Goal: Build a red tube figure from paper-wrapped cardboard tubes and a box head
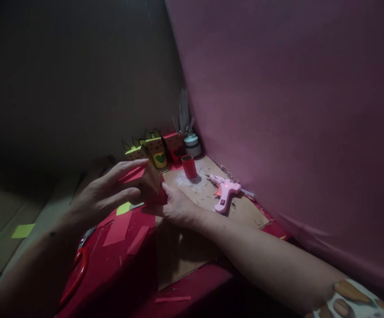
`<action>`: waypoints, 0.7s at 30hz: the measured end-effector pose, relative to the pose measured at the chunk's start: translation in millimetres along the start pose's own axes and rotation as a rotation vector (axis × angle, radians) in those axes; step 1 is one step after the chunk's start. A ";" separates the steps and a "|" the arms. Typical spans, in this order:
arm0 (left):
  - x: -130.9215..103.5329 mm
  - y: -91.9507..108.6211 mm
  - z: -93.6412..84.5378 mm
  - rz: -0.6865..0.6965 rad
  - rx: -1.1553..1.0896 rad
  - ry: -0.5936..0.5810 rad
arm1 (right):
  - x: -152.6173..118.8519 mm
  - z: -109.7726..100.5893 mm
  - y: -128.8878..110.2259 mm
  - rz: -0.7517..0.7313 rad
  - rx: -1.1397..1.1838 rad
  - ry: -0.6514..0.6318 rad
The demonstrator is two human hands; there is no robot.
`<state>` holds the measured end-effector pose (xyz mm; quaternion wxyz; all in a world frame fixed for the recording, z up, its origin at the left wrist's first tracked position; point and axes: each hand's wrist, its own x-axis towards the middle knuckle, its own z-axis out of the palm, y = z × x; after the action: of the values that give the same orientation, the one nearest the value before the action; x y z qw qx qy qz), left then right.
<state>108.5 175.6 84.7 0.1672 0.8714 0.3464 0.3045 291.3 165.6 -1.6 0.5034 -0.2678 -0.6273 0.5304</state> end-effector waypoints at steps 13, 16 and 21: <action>-0.1 1.0 7.3 0.008 0.107 0.024 | 3.4 0.2 10.3 -0.063 0.047 0.004; 0.0 1.4 6.1 0.026 0.123 0.015 | 4.1 -0.2 11.4 -0.071 0.066 -0.016; -0.1 3.1 6.5 0.021 0.143 0.012 | 2.9 -0.6 9.9 -0.093 0.080 -0.064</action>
<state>114.2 172.8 81.3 0.0993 0.8828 0.3593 0.2859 288.9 171.3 -9.8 0.5176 -0.2012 -0.6330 0.5394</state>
